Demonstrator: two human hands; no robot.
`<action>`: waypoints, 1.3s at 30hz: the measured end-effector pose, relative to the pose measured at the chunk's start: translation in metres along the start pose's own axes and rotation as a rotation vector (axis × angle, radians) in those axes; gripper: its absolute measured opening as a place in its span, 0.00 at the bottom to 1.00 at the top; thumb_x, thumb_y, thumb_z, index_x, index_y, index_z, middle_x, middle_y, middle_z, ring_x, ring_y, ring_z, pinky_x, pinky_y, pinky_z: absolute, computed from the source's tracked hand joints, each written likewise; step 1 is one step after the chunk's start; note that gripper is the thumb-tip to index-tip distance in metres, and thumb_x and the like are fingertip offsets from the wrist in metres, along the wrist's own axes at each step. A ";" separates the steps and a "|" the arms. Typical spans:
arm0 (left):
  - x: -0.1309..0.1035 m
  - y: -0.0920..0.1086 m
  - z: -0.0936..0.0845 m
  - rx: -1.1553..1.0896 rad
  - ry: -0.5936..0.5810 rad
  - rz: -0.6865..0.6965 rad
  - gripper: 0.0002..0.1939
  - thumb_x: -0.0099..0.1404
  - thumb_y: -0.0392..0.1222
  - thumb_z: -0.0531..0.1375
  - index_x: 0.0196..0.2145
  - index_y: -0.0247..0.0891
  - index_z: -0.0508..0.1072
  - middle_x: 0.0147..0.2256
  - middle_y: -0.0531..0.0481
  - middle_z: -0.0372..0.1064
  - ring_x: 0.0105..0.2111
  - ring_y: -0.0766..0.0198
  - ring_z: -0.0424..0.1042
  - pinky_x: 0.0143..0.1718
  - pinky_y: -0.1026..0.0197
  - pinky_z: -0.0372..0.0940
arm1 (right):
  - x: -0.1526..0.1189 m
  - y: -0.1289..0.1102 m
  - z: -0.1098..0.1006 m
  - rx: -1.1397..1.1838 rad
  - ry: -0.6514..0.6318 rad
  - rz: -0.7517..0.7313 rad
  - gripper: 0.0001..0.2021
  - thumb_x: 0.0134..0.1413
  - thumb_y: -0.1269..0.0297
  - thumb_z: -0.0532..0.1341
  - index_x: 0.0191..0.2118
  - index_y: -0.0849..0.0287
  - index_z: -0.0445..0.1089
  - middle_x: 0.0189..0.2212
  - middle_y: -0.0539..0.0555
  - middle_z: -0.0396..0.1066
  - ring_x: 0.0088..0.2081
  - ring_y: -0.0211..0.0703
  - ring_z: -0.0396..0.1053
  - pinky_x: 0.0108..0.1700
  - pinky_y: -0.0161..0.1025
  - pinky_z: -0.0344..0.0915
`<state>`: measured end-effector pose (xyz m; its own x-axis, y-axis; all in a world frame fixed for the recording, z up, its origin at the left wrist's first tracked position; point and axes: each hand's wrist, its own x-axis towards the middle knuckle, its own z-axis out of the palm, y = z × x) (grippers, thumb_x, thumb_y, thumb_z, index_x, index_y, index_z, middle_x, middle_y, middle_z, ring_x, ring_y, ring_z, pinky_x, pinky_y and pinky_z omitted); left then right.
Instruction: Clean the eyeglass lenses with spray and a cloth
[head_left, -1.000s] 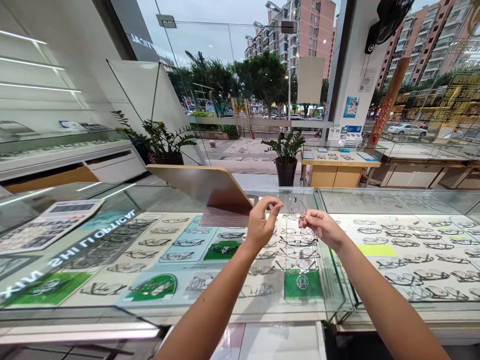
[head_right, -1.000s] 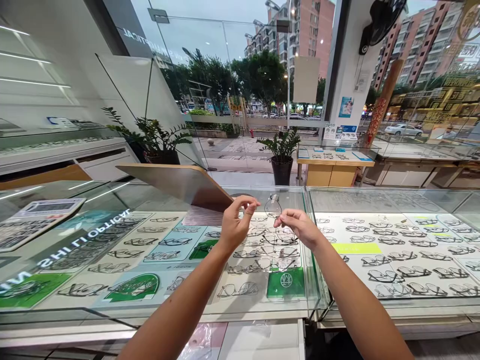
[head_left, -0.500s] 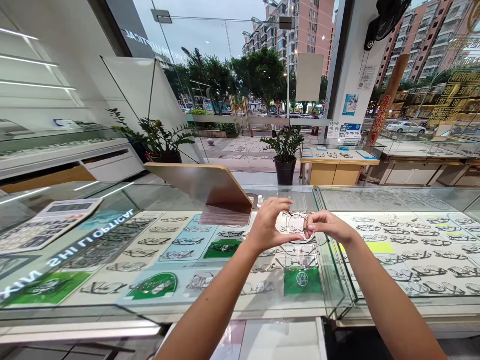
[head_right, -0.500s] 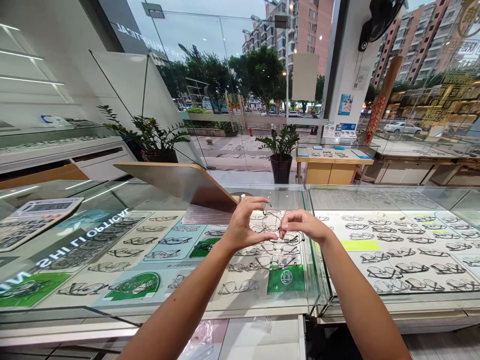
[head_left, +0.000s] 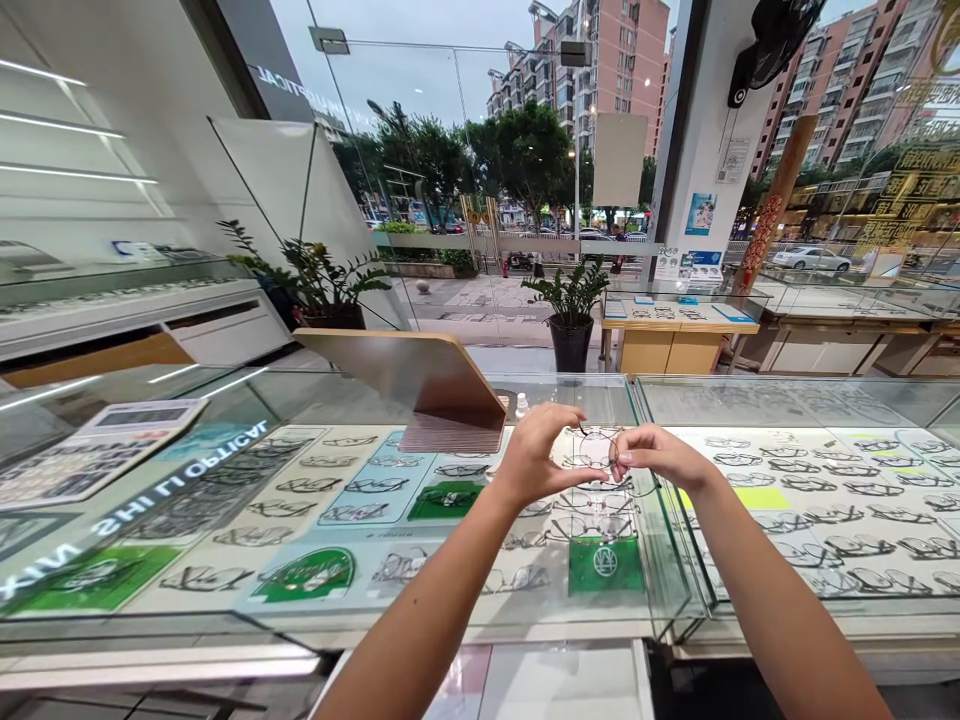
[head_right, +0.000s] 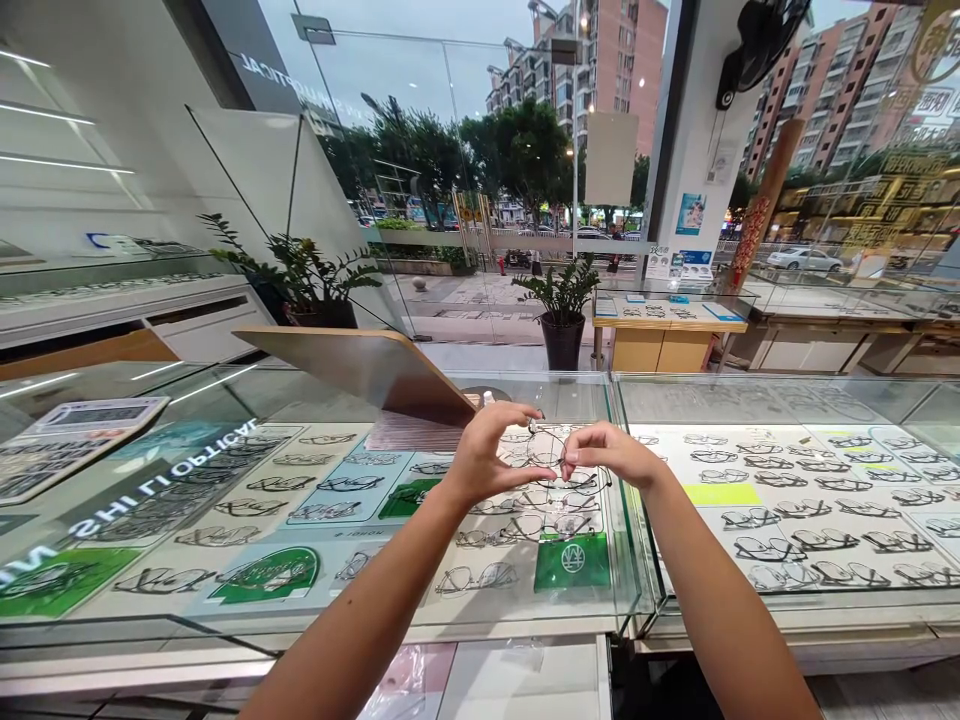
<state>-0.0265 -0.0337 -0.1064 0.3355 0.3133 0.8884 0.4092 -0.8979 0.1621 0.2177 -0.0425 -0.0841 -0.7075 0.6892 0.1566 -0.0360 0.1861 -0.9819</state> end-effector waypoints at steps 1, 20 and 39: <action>0.000 0.000 0.000 -0.001 0.008 0.015 0.34 0.54 0.68 0.73 0.45 0.41 0.71 0.42 0.41 0.80 0.40 0.53 0.79 0.43 0.52 0.70 | 0.000 0.000 0.000 -0.002 0.001 0.000 0.20 0.55 0.45 0.72 0.29 0.60 0.77 0.28 0.54 0.78 0.34 0.43 0.73 0.43 0.43 0.66; 0.002 0.004 -0.004 -0.021 0.056 -0.040 0.31 0.54 0.71 0.71 0.36 0.39 0.76 0.31 0.47 0.79 0.30 0.59 0.77 0.34 0.57 0.68 | 0.001 0.002 0.004 0.019 0.074 -0.035 0.27 0.57 0.35 0.66 0.32 0.60 0.77 0.30 0.56 0.77 0.35 0.46 0.73 0.45 0.45 0.66; 0.013 0.014 -0.017 -0.021 0.340 -0.327 0.29 0.56 0.68 0.72 0.34 0.40 0.69 0.28 0.52 0.74 0.27 0.64 0.71 0.32 0.60 0.65 | -0.007 -0.017 0.043 -0.580 0.791 -0.503 0.24 0.55 0.52 0.72 0.55 0.50 0.70 0.38 0.54 0.73 0.42 0.53 0.71 0.53 0.53 0.66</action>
<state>-0.0312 -0.0471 -0.0849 -0.1068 0.4649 0.8789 0.4288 -0.7760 0.4625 0.1930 -0.0801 -0.0725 -0.0463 0.6577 0.7518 0.2904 0.7290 -0.6199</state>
